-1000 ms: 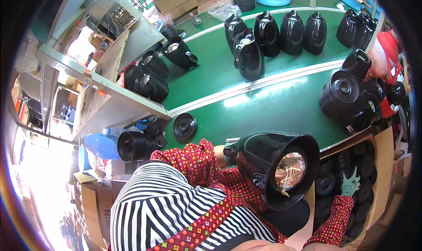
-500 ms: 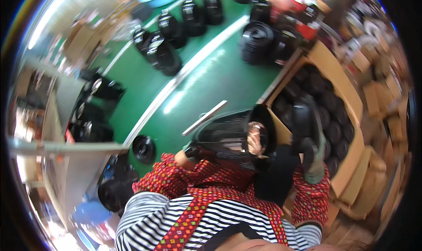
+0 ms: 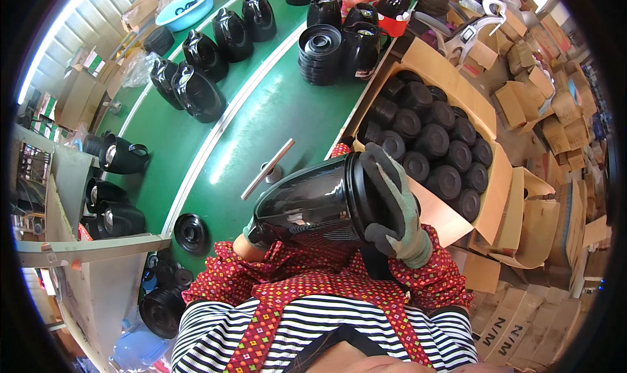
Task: The person repeatedly picks up black kettle bodies and lids from a box, inserts a metal rod into the kettle body, and places the assembled unit on a green table. The process is repeated for multiple units throughout the clip.
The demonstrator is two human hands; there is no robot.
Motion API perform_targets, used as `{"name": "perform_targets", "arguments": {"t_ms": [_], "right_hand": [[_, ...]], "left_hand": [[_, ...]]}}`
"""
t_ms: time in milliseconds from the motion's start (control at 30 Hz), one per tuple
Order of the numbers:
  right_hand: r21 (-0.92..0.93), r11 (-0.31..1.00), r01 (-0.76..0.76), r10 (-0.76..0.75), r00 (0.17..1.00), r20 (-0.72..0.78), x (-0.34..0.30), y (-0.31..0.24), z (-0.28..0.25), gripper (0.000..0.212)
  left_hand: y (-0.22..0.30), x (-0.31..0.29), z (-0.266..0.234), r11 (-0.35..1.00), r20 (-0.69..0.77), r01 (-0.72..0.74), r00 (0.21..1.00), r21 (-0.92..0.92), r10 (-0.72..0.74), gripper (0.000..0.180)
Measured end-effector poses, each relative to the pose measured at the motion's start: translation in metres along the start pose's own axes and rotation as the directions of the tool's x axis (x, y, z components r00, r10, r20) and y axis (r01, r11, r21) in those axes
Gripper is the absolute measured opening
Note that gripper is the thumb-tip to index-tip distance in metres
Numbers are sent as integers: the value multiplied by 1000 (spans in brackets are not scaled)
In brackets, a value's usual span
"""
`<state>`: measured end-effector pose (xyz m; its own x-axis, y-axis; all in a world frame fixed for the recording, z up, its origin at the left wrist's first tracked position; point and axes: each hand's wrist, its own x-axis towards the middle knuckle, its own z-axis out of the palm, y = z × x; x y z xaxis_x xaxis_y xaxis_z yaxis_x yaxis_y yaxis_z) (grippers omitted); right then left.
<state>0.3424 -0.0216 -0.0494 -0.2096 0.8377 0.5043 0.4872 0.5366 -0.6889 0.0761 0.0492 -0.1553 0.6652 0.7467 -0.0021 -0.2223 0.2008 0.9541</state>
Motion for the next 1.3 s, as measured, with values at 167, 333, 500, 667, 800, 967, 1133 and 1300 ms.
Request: {"name": "perform_targets", "arguments": {"t_ms": [167, 333, 500, 667, 800, 967, 1133, 1300], "right_hand": [[386, 852, -354, 413, 907, -79, -12, -4, 12, 79], [651, 428, -627, 603, 735, 312, -25, 39, -1, 66], [496, 802, -333, 330, 939, 96, -14, 28, -32, 84], [668, 718, -196, 332, 940, -82, -21, 21, 15, 93], [800, -306, -516, 592, 555, 584, -22, 34, 13, 93], [788, 564, -247, 479, 875, -68, -32, 24, 19, 83], [851, 422, -313, 495, 866, 72, -22, 2, 10, 74], [831, 61, -552, 586, 694, 418, -21, 14, -11, 86]], "left_hand": [[8, 3, -12, 956, -337, -127, 917, 265, 216, 54], [68, 7, -16, 414, 85, -439, 761, 797, 644, 54], [63, 8, -15, 984, -334, -98, 931, 148, 143, 52], [70, 10, -6, 817, -133, -160, 952, 554, 277, 67], [123, 9, 10, -16, 488, -573, 683, 820, 543, 56], [73, 3, -27, 680, -3, -277, 925, 679, 379, 81], [116, 3, 19, 601, 62, -359, 888, 714, 456, 64], [118, 9, 23, 284, 266, -449, 821, 847, 504, 61]]}}
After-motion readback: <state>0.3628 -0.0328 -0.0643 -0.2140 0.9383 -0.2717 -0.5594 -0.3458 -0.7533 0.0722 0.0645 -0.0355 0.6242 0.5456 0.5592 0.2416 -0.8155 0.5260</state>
